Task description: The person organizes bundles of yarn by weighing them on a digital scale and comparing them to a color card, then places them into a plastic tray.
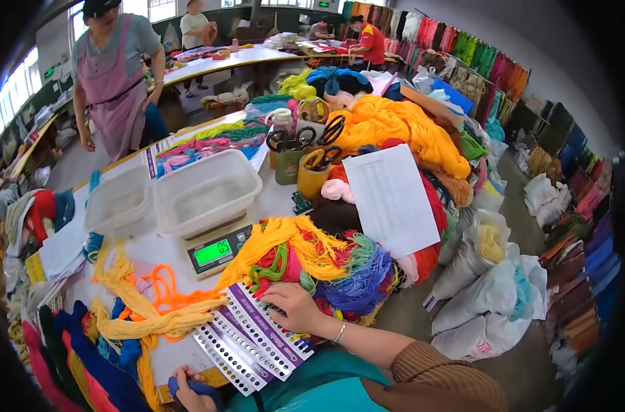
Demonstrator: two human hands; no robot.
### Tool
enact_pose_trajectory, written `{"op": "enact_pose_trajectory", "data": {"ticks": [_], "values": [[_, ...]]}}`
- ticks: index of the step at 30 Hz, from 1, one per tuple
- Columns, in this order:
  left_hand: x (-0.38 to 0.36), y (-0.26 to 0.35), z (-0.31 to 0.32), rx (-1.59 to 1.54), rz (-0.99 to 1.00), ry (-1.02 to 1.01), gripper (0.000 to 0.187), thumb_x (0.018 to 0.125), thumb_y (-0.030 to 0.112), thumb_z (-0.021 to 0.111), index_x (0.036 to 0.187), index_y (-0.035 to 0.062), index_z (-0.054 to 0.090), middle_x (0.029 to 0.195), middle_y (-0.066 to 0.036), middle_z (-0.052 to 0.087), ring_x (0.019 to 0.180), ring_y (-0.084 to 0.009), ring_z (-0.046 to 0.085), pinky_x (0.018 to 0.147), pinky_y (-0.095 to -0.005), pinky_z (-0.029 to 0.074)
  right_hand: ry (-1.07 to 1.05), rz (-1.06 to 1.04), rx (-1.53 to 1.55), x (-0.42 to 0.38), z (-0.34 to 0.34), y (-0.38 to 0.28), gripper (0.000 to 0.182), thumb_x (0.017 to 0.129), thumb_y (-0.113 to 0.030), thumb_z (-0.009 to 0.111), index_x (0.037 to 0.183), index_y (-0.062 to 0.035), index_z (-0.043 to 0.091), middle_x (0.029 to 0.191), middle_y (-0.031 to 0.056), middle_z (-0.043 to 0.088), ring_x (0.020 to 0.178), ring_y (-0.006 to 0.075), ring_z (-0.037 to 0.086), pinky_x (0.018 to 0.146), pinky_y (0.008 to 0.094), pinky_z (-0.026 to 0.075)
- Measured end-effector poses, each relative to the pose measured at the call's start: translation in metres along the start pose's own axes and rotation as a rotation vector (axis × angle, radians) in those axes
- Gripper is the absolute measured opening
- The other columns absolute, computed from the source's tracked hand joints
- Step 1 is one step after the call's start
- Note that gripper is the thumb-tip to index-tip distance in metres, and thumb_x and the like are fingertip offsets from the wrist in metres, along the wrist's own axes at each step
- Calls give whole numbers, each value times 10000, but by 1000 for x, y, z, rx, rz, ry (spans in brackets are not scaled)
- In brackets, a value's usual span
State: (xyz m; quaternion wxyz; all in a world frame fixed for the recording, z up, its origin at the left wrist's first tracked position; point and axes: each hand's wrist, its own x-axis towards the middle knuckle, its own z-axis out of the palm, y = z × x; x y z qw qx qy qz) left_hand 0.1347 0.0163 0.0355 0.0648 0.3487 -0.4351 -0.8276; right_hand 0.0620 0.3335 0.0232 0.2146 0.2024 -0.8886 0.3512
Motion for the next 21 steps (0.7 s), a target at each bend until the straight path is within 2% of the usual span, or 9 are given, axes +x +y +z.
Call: {"op": "enact_pose_trajectory", "data": {"ticks": [2, 11, 13, 17, 21], "values": [[-2, 0, 3, -20, 7, 28, 79, 935, 77, 600, 905, 6, 583, 756, -65, 546, 638, -185, 519, 583, -300, 469, 6, 0, -5, 0, 1, 0, 300, 767, -97, 711, 1064, -79, 669, 1100, 88, 648, 1075, 279, 615, 914, 406, 463], [15, -12, -20, -34, -3, -38, 124, 946, 106, 599, 987, -11, 596, 809, -74, 568, 691, -191, 544, 613, -301, 483, 29, -14, -15, -2, 0, -1, 298, 756, -91, 706, 1048, -61, 660, 1076, 101, 639, 1052, 281, 617, 903, 404, 468], [37, -28, -39, -62, 73, -116, 115, 977, 195, 561, 975, 80, 559, 773, -8, 517, 653, -117, 496, 584, -239, 418, 20, 2, -30, -3, 3, 0, 300, 762, -98, 706, 1058, -70, 664, 1092, 97, 644, 1065, 283, 614, 915, 409, 465], [28, -24, -29, -64, 86, -75, 107, 971, 149, 571, 966, 43, 561, 781, -46, 546, 650, -142, 521, 573, -249, 448, 41, -26, -30, 3, 3, -4, 258, 754, -93, 683, 1011, -67, 687, 1043, 103, 673, 1032, 293, 642, 907, 422, 496], [22, -21, -26, -50, 70, -93, 118, 978, 149, 550, 968, 34, 574, 780, -51, 553, 659, -166, 542, 593, -281, 467, 17, -5, -64, 4, 3, -5, 278, 748, -95, 684, 1025, -77, 693, 1055, 92, 675, 1024, 292, 637, 878, 412, 491]]}}
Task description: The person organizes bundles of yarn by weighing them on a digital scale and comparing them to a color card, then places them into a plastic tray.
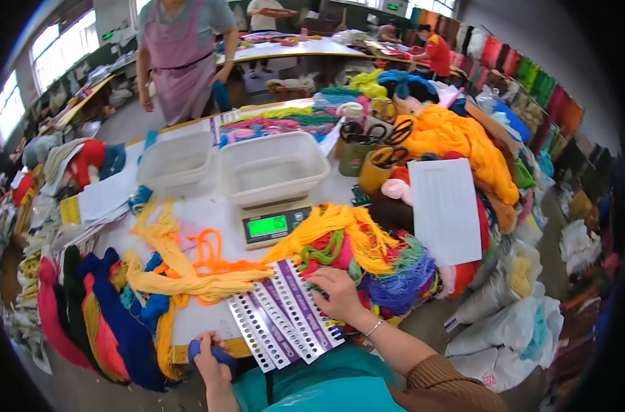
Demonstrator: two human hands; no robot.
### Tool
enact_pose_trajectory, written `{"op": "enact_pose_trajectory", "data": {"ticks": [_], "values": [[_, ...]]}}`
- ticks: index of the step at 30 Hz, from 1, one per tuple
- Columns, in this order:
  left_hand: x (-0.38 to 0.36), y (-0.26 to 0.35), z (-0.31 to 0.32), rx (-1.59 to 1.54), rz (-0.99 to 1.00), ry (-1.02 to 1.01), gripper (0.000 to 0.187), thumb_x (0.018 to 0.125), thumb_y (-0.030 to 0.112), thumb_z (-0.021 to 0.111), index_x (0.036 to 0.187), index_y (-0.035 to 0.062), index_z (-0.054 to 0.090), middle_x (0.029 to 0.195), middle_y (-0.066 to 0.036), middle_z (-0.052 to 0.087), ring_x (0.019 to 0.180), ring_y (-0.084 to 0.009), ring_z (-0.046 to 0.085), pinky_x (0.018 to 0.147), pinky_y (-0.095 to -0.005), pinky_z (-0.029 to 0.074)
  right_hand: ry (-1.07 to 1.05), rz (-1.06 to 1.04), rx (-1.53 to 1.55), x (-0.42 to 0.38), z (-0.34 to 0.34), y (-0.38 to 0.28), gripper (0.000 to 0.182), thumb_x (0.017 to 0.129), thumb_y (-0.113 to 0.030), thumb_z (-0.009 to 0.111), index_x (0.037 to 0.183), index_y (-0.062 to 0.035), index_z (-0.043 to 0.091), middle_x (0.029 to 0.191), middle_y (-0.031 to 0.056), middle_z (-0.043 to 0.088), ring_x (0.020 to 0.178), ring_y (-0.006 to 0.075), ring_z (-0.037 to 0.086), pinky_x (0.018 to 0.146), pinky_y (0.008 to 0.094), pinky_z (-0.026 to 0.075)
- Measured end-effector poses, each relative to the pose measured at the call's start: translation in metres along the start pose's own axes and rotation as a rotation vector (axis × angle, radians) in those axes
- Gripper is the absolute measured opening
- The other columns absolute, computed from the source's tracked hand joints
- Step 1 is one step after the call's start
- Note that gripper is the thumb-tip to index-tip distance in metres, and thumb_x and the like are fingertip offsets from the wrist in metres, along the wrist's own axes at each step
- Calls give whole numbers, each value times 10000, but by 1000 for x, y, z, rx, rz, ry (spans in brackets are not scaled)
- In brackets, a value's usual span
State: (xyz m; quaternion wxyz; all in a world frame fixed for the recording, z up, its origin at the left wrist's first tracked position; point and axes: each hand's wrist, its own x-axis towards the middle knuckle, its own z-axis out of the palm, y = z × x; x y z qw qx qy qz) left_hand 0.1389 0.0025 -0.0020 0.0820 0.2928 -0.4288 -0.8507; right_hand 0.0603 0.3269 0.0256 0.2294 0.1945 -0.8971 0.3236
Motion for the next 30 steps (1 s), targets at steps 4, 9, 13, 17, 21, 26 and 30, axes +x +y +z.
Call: {"op": "enact_pose_trajectory", "data": {"ticks": [4, 9, 13, 17, 21, 26, 30], "values": [[0, 0, -2, -10, -16, -22, 142, 987, 169, 548, 971, 30, 573, 791, -58, 561, 668, -172, 545, 616, -290, 471, 3, -6, -4, 1, 0, -2, 286, 738, -99, 698, 1023, -74, 688, 1042, 93, 676, 1011, 292, 638, 879, 414, 492], [-2, 2, -1, -1, -3, -48, 145, 974, 174, 578, 980, 29, 577, 818, -49, 563, 682, -157, 536, 621, -264, 475, -8, 3, -4, 1, 1, 0, 292, 745, -111, 702, 1035, -78, 686, 1059, 94, 673, 1034, 293, 631, 889, 418, 483], [-1, 2, 1, -21, -8, -46, 142, 972, 169, 579, 980, 27, 575, 816, -51, 563, 681, -155, 536, 626, -268, 477, -12, 12, 11, 2, 1, 0, 288, 749, -107, 700, 1035, -69, 692, 1064, 104, 679, 1038, 306, 635, 891, 431, 478], [0, 0, 0, -11, 3, -38, 153, 994, 160, 541, 975, 13, 577, 801, -63, 571, 671, -167, 552, 624, -293, 482, -19, 16, 18, 2, 1, 1, 294, 740, -99, 704, 1032, -66, 693, 1063, 110, 677, 1044, 306, 634, 889, 425, 478], [-3, 2, 4, 4, 16, -31, 152, 993, 158, 543, 977, 12, 579, 799, -62, 572, 672, -166, 554, 628, -292, 484, -14, 20, 21, 2, 0, 0, 292, 735, -91, 704, 1025, -61, 693, 1065, 110, 678, 1045, 305, 635, 889, 419, 477], [-1, 1, 2, 16, 21, -31, 146, 987, 147, 549, 971, 5, 578, 796, -68, 576, 666, -168, 558, 627, -294, 490, -23, 21, 16, 3, -1, 0, 282, 739, -101, 704, 1019, -67, 686, 1058, 101, 674, 1040, 303, 632, 888, 422, 475], [0, 1, 3, 4, 16, -5, 134, 982, 115, 543, 960, -14, 571, 796, -86, 580, 660, -175, 559, 616, -304, 496, -21, 22, 24, 4, -1, -1, 264, 742, -100, 702, 1002, -58, 687, 1049, 110, 677, 1038, 311, 632, 884, 428, 473]]}}
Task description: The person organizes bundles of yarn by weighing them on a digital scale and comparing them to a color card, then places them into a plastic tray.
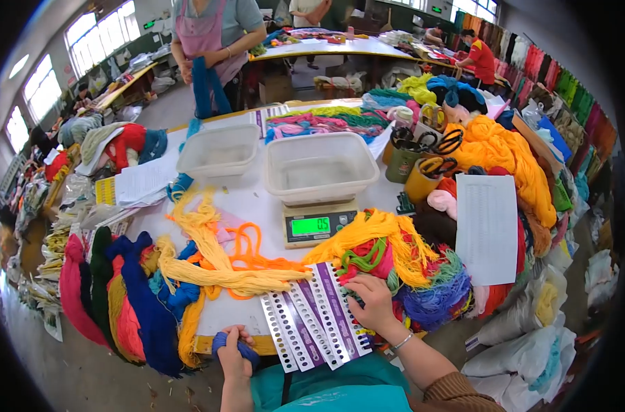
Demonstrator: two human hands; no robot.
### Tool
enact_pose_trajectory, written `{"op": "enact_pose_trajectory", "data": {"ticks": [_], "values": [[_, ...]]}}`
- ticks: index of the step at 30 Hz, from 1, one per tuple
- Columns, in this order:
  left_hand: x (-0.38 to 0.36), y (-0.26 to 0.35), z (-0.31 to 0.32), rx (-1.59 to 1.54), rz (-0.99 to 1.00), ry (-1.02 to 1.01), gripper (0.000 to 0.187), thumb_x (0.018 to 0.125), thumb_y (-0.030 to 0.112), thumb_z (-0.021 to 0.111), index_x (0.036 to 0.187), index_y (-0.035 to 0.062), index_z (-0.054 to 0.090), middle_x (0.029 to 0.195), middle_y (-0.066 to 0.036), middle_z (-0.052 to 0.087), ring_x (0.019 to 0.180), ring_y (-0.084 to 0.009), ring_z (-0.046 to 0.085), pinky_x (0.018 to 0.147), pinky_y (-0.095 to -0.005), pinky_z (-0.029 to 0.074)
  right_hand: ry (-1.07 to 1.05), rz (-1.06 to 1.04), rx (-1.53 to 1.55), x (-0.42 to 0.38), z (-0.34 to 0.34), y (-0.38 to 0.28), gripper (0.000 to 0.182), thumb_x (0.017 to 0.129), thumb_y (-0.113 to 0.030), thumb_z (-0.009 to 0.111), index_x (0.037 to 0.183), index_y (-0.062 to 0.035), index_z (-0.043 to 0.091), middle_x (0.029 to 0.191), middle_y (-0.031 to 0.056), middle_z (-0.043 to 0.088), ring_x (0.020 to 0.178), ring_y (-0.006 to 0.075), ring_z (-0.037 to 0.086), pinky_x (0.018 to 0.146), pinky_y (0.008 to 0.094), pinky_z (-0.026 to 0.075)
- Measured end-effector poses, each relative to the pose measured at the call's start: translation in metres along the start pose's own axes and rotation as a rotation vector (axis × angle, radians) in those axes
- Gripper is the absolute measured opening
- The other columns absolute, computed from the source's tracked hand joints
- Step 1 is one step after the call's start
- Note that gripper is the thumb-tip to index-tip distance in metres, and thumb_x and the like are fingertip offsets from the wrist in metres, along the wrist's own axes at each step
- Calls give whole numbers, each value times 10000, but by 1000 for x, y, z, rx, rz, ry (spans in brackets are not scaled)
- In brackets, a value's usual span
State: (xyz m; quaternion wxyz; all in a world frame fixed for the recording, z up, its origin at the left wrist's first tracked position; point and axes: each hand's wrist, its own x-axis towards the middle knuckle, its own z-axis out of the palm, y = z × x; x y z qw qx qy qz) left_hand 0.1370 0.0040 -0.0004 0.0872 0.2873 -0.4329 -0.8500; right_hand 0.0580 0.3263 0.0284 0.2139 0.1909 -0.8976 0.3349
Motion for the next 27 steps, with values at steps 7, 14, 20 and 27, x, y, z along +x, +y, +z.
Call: {"op": "enact_pose_trajectory", "data": {"ticks": [7, 14, 20, 27], "values": [[-2, 1, 1, 24, 7, -3, 147, 988, 124, 539, 968, -18, 574, 797, -84, 580, 666, -176, 564, 629, -302, 498, 15, -23, -2, 2, -1, -1, 287, 719, -96, 709, 1004, -69, 687, 1024, 91, 675, 1004, 294, 641, 875, 419, 477], [0, 0, -2, 23, -7, -21, 139, 967, 126, 563, 991, -10, 583, 823, -82, 582, 694, -185, 571, 649, -309, 496, 7, -31, 10, 3, -1, -3, 290, 714, -79, 712, 1003, -66, 690, 1029, 88, 677, 1014, 290, 639, 878, 418, 473], [0, -1, -1, 27, 9, -36, 143, 978, 129, 559, 1008, -9, 584, 825, -78, 583, 711, -179, 577, 664, -309, 496, 20, -17, -9, 2, 2, -2, 288, 709, -66, 713, 996, -59, 691, 1040, 97, 673, 1027, 305, 628, 883, 419, 469], [-1, -1, -3, 12, 4, -34, 162, 990, 132, 553, 1006, -21, 603, 812, -73, 604, 711, -167, 601, 671, -295, 501, 14, -26, -12, 2, 5, -2, 299, 708, -46, 702, 1006, -50, 685, 1041, 115, 670, 1025, 317, 627, 884, 422, 465]]}}
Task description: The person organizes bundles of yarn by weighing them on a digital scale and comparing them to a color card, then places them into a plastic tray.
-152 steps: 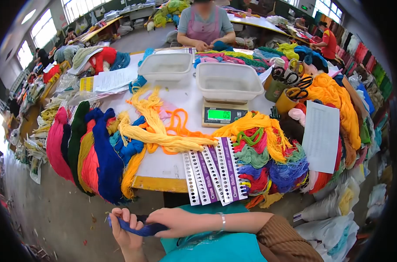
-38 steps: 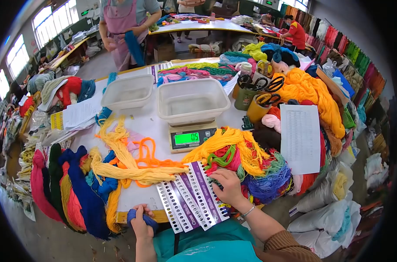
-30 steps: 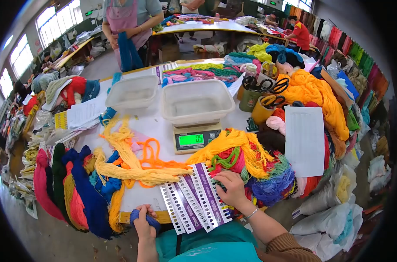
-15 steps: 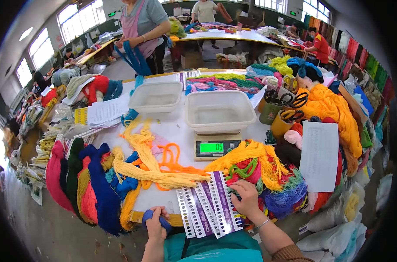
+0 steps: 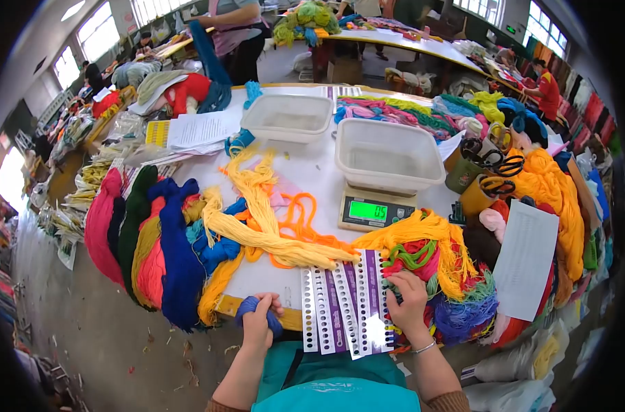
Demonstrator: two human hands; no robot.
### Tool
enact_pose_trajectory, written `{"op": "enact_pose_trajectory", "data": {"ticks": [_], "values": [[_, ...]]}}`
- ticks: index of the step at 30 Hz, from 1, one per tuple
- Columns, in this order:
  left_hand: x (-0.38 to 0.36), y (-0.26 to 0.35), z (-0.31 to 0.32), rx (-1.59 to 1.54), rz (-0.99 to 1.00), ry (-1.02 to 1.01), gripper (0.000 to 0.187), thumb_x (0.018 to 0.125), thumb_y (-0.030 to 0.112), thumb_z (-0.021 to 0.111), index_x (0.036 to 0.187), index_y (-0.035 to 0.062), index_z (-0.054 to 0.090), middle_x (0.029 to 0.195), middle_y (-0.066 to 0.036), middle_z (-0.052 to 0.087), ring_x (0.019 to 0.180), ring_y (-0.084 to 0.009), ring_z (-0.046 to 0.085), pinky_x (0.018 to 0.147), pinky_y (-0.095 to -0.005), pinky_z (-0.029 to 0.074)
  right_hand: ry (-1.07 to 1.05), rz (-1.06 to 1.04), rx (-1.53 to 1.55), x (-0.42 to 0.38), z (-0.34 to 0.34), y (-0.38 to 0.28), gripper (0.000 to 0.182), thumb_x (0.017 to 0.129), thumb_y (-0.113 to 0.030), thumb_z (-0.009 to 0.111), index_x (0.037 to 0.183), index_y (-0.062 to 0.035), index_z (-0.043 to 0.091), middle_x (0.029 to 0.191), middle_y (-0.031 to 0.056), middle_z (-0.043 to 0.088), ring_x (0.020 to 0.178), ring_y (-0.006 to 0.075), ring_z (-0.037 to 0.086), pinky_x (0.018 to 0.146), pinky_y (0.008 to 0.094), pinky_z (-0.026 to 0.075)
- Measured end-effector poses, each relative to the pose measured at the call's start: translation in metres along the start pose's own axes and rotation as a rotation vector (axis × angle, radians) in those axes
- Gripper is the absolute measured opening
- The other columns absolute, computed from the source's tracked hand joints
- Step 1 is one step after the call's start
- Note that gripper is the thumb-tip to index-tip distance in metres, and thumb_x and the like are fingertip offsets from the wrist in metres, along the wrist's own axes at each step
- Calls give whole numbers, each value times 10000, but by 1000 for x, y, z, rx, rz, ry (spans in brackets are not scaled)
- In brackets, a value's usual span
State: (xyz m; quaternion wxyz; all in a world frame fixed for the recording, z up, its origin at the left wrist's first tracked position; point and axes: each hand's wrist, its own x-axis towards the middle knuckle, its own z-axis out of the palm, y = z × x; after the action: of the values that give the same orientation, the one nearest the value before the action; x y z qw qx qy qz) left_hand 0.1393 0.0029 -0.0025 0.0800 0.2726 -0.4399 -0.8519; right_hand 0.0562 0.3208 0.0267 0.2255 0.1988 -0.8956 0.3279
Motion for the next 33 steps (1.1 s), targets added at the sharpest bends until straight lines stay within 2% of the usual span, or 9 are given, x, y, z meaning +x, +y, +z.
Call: {"op": "enact_pose_trajectory", "data": {"ticks": [7, 12, 23, 25, 28, 33], "values": [[-1, 0, 2, 17, 5, 7, 159, 988, 126, 552, 998, -26, 598, 802, -69, 595, 697, -163, 588, 661, -290, 496, 9, 5, 8, 0, -1, 1, 288, 715, -48, 700, 1003, -49, 685, 1052, 112, 670, 1033, 317, 626, 891, 424, 469], [3, -1, 1, 37, 32, 34, 129, 973, 128, 569, 950, 6, 602, 777, -63, 584, 663, -158, 573, 610, -280, 487, 17, 11, 27, -2, -3, 4, 297, 713, -81, 703, 1008, -55, 683, 1038, 114, 669, 1012, 318, 639, 873, 430, 487], [6, -4, -5, 41, 23, 2, 144, 1002, 171, 546, 1002, 31, 578, 822, -29, 545, 712, -113, 503, 652, -236, 443, 71, 2, 81, -12, -4, 14, 271, 737, -85, 699, 1006, -60, 668, 1038, 99, 654, 1026, 292, 627, 883, 415, 483], [6, -5, -8, 83, 33, -26, 179, 998, 213, 561, 1066, 49, 579, 851, -13, 551, 739, -110, 522, 670, -240, 459, 65, 9, 86, -14, -3, 16, 286, 740, -96, 708, 1023, -64, 676, 1062, 100, 654, 1042, 295, 622, 887, 420, 480], [1, -5, 1, 67, 75, 19, 160, 1009, 189, 549, 1014, 31, 577, 840, -23, 548, 724, -110, 508, 662, -230, 443, 71, 11, 91, -16, -2, 18, 280, 744, -106, 708, 1019, -63, 677, 1060, 96, 655, 1049, 288, 620, 900, 414, 474], [4, -9, -2, 106, 117, 0, 166, 1015, 197, 545, 1019, 34, 576, 850, -23, 556, 729, -109, 514, 665, -227, 446, 99, 5, 97, -17, 0, 21, 273, 733, -109, 715, 998, -61, 672, 1050, 91, 653, 1038, 279, 621, 895, 406, 474]]}}
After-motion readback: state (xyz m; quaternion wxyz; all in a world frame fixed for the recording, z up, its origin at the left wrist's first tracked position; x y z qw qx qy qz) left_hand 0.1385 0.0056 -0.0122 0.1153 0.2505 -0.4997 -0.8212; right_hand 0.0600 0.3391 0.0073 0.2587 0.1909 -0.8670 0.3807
